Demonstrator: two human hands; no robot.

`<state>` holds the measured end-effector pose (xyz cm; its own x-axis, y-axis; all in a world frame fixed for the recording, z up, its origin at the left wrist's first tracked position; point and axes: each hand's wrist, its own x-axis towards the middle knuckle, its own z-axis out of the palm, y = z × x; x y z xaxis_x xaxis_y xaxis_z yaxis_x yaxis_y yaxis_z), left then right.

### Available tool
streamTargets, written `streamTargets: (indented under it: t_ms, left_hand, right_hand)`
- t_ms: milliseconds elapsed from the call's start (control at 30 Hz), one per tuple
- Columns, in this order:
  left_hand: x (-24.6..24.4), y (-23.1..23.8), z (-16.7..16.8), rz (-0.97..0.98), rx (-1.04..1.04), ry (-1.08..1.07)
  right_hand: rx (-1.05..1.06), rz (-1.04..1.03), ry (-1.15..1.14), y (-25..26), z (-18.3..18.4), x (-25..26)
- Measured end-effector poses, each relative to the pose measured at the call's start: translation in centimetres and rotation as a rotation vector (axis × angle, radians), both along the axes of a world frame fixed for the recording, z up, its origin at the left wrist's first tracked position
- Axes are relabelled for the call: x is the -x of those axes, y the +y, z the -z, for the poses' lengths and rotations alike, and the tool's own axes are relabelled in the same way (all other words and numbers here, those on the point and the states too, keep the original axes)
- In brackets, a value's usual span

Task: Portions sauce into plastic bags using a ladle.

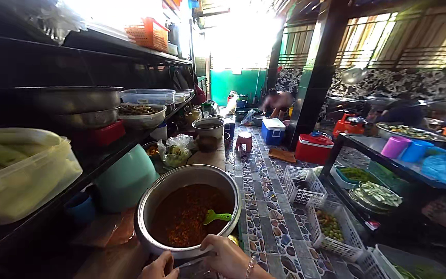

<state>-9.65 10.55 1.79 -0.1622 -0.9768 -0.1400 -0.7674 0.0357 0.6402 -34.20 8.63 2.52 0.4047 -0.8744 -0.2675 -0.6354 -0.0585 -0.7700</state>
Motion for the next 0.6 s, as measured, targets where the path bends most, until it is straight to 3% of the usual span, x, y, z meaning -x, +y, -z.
streamTargets:
  t_ms: [167, 300, 367, 467, 533, 600]
  left_hand:
    - [1.2, 1.5, -1.3, -0.058, 0.055, 0.185]
    - [1.3, 0.6, 0.2, -0.037, -0.032, 0.104]
    - [1.7, 0.3, -1.0, -0.045, -0.033, 0.271]
    - [3.3, 0.3, -3.5, -0.086, -0.043, 0.664]
    - [4.2, 0.0, -5.1, -0.074, -0.035, 0.786]
    - [4.6, -0.5, -5.0, -0.009, 0.047, 0.821]
  right_hand:
    - [0.141, -0.071, -0.017, 1.0, -1.5, 1.4]
    - [0.054, -0.14, 0.305, 0.5, -0.6, 1.6]
    - [0.18, -0.119, 0.135, 0.2, -0.9, 2.1]
    - [0.202, -0.133, -0.356, 1.3, -1.6, 1.2]
    - [0.205, -0.161, -0.43, 2.3, -2.2, -0.5]
    - [0.377, -0.109, -0.337, 2.1, -1.9, -1.3]
